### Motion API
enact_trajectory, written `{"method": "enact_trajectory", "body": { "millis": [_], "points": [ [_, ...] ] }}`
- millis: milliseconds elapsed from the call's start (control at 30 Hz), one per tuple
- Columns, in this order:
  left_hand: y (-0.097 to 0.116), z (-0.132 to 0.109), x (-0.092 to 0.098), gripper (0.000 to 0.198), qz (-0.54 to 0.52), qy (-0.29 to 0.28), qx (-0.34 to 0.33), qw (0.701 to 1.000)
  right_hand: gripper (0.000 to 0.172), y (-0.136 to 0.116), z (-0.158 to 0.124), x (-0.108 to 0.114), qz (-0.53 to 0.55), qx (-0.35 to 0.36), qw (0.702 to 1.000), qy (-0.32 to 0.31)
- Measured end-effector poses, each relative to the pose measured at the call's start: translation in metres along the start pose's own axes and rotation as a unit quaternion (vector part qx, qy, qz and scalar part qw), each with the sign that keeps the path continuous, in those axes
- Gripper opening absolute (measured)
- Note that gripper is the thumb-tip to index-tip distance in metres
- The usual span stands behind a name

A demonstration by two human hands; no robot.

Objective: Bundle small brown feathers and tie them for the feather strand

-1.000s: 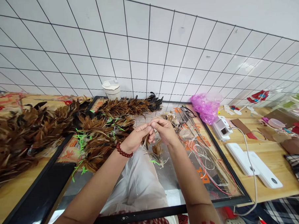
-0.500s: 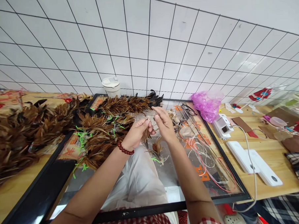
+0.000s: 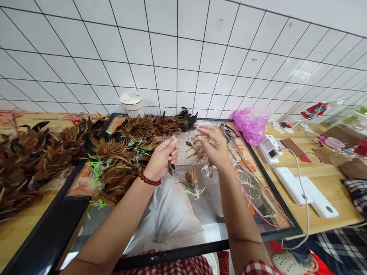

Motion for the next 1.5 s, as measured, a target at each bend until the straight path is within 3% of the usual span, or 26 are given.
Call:
{"method": "enact_trajectory", "body": {
  "millis": [67,133,200,300,400,533,667,900,1100,1200,1333,1500],
  "points": [
    [0.005,0.001,0.005,0.034,-0.004,0.015,-0.003,1.000,0.022,0.013,0.000,0.025,-0.080,-0.027,0.996,-0.009],
    [0.007,0.001,0.008,0.034,-0.009,0.024,-0.001,1.000,0.020,0.035,-0.007,0.038,-0.178,-0.088,0.975,-0.098],
    [0.009,0.002,0.010,0.034,-0.014,0.030,0.001,0.999,0.018,0.060,-0.022,0.047,-0.295,-0.140,0.925,-0.193],
    [0.011,0.001,0.009,0.032,-0.022,0.030,0.001,0.999,0.019,0.093,-0.050,0.063,-0.408,-0.210,0.848,-0.266],
    [0.012,0.000,0.007,0.030,-0.025,0.029,0.003,0.999,0.023,0.111,-0.072,0.076,-0.449,-0.256,0.811,-0.275],
    [0.013,-0.002,0.006,0.029,-0.022,0.035,0.007,0.999,0.028,0.117,-0.089,0.093,-0.482,-0.292,0.787,-0.249],
    [0.016,-0.002,0.008,0.028,-0.020,0.041,0.003,0.999,0.025,0.113,-0.098,0.097,-0.487,-0.292,0.784,-0.249],
    [0.020,-0.002,0.009,0.026,-0.017,0.044,-0.005,0.999,0.024,0.125,-0.113,0.082,-0.460,-0.321,0.784,-0.265],
    [0.025,-0.002,0.012,0.024,-0.020,0.043,-0.015,0.999,0.027,0.117,-0.106,0.104,-0.481,-0.315,0.797,-0.186],
    [0.026,-0.002,0.013,0.024,-0.021,0.049,-0.015,0.998,0.030,0.104,-0.101,0.104,-0.474,-0.278,0.817,-0.174],
    [0.026,-0.003,0.011,0.024,-0.018,0.050,-0.013,0.999,0.025,0.080,-0.104,0.068,-0.397,-0.221,0.853,-0.255],
    [0.027,-0.004,0.011,0.026,-0.014,0.050,-0.012,0.999,0.020,0.030,-0.116,0.009,-0.259,-0.105,0.893,-0.352]
  ]
}}
Point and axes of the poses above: each hand's wrist, its own z-axis towards the middle knuckle, its own x-axis out of the back of the hand, y = z × x, the point moved 8 cm from there along z, towards the middle knuckle, and after that the axes turned 1 degree about -y, right-handed, at the moved point
